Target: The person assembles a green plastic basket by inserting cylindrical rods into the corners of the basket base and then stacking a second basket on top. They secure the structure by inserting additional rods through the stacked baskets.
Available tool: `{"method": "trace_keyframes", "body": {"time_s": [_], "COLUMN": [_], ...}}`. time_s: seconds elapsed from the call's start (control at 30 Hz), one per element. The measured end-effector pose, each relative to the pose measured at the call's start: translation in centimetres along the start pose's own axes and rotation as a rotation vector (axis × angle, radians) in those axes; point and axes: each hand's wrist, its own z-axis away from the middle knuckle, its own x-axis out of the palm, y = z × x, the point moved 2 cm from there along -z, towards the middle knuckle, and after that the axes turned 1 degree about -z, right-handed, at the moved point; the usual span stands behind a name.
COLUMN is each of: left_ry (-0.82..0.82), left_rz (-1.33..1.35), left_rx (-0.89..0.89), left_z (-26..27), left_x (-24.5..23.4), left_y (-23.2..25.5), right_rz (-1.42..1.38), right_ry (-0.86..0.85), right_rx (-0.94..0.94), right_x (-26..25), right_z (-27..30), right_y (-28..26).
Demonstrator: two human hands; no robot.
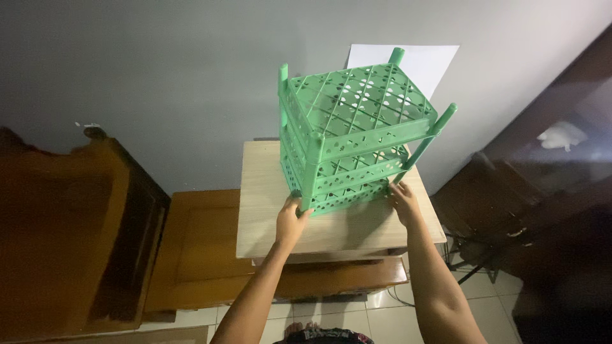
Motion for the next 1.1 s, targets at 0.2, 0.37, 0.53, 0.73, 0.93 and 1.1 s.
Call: {"method": "trace_keyframes", "body": {"time_s": [0.2,0.37,0.53,0.73,0.93,1.1], "left_ry": [0.084,0.036,0.1,-0.035,-0.041,-0.05], "left_rz": [0.105,-0.056,-0.076,0.029,0.041,0.173], "left_rx": [-0.201,-0.177,-0.02,-0.095,0.144,-0.048], "left_z": [-1.3,-3.2,-3.1,-2.6,-1.9,-3.5], "left_x": [-1.2,-2.4,-2.8,-4.0,-6.1,-6.2], "left_y": [-1.7,-4.4,-4.9,-4.4,-1.5,1.7], "right_rz": [0.355,0.549,0.508,0.704,0.845,0.741], "right_ry": [0.1,-0.038,-0.046,-0.188,-0.172,-0.173], "right_rx": [0.084,0.012,0.063,0.02,0.122,0.075], "right_x": [-0.6,-0.4,0.3,0.8,1.3,1.6], "right_z": [0.6,1.0,1.7,3.7,6.0,6.6], "right_y": [0.6,1.5,1.5,-4.1,-10.5,-15.1]}}
